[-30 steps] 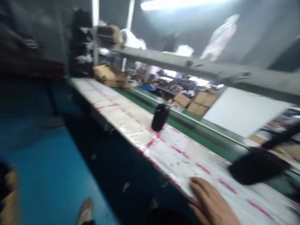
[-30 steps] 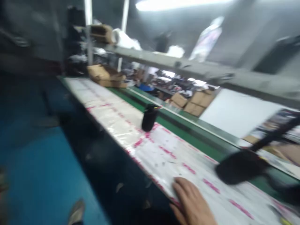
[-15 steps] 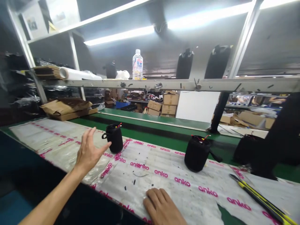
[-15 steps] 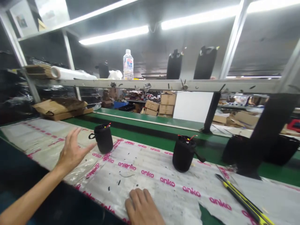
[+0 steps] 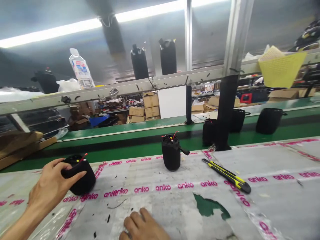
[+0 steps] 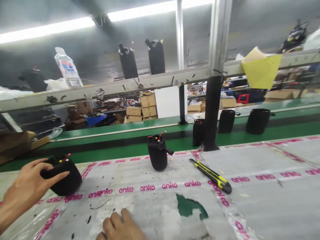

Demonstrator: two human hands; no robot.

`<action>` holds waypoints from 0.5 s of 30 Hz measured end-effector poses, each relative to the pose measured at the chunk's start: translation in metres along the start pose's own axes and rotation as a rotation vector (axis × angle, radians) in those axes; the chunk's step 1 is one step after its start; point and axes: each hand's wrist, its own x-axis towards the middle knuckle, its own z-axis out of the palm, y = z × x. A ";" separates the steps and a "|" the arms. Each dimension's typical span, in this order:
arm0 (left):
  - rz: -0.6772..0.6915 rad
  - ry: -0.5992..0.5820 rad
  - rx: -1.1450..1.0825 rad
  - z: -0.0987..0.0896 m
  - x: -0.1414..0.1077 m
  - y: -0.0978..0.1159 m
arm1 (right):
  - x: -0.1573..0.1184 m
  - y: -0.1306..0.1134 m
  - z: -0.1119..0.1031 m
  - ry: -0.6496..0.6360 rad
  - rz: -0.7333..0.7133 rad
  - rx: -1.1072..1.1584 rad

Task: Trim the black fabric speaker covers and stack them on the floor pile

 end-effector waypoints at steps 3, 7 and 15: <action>0.124 0.006 -0.135 -0.013 -0.024 0.032 | -0.004 0.003 -0.005 0.003 -0.008 0.023; 0.295 -0.071 -0.346 -0.020 -0.060 0.076 | -0.004 0.006 -0.010 -0.023 -0.029 0.103; 0.336 -0.244 -0.480 -0.020 -0.100 0.116 | -0.033 0.079 -0.121 0.270 0.261 0.491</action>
